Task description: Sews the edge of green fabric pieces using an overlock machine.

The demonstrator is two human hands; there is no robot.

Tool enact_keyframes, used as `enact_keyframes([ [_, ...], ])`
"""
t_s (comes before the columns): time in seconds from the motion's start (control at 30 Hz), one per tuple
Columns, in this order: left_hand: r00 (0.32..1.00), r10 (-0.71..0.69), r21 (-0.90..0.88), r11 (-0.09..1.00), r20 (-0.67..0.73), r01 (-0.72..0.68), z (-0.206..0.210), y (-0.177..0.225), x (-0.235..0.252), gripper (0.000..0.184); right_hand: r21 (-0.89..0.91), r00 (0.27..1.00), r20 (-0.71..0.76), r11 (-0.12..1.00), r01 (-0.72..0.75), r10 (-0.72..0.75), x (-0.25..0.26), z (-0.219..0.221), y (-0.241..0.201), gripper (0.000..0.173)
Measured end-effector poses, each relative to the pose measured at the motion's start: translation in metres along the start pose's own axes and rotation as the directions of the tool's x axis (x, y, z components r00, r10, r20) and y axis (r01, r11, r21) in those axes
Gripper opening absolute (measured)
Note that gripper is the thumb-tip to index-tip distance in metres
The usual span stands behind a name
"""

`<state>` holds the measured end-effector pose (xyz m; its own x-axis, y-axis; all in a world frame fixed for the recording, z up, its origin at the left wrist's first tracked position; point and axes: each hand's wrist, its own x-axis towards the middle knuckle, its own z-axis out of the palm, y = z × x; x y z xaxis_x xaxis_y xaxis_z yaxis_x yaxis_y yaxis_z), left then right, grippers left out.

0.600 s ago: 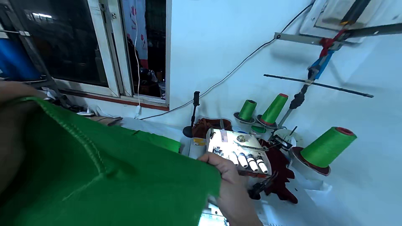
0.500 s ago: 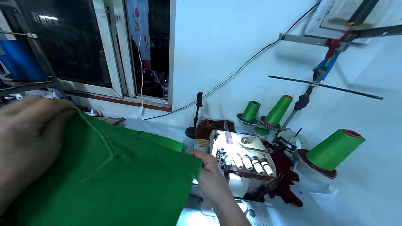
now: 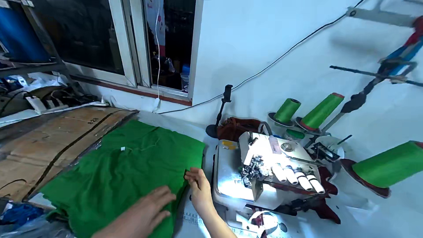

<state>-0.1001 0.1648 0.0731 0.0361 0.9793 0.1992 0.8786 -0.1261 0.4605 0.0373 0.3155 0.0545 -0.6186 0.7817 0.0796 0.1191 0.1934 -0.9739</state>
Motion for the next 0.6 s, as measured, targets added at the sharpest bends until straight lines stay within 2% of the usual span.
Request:
enact_keyframes([
  [0.07, 0.997, -0.070, 0.130, 0.989, 0.041, 0.064, 0.012, 0.016, 0.000, 0.032, 0.045, 0.997, -0.026, 0.996, 0.078, -0.077, -0.015, -0.004, 0.008, 0.036],
  [0.13, 0.994, -0.104, 0.246, 0.965, 0.026, 0.095, 0.022, 0.023, 0.001, 0.023, 0.044, 0.994, -0.048, 0.994, 0.103, -0.101, -0.029, -0.006, 0.017, 0.036],
  [0.23, 0.997, -0.034, 0.326, 0.944, -0.068, 0.054, 0.031, 0.019, 0.000, 0.015, 0.028, 0.987, -0.040, 0.987, 0.155, -0.154, -0.046, -0.005, 0.032, 0.031],
  [0.3, 0.971, 0.047, 0.238, 0.971, -0.235, 0.011, 0.040, 0.000, -0.004, 0.011, 0.020, 0.969, -0.015, 0.969, 0.248, -0.247, -0.053, -0.002, 0.044, 0.026],
  [0.37, 0.943, 0.035, 0.056, 0.998, -0.332, -0.017, 0.043, -0.019, -0.007, 0.013, 0.011, 0.928, 0.005, 0.928, 0.373, -0.373, -0.056, 0.002, 0.054, 0.020],
  [0.47, 0.930, 0.002, -0.205, 0.975, -0.368, -0.083, 0.042, -0.037, -0.011, 0.017, -0.001, 0.874, 0.024, 0.874, 0.486, -0.486, -0.056, 0.008, 0.060, 0.018],
  [0.6, 0.937, -0.027, -0.341, 0.935, -0.348, -0.099, 0.042, -0.042, -0.013, 0.016, 0.013, 0.865, 0.024, 0.865, 0.502, -0.502, -0.054, 0.015, 0.058, 0.018],
])
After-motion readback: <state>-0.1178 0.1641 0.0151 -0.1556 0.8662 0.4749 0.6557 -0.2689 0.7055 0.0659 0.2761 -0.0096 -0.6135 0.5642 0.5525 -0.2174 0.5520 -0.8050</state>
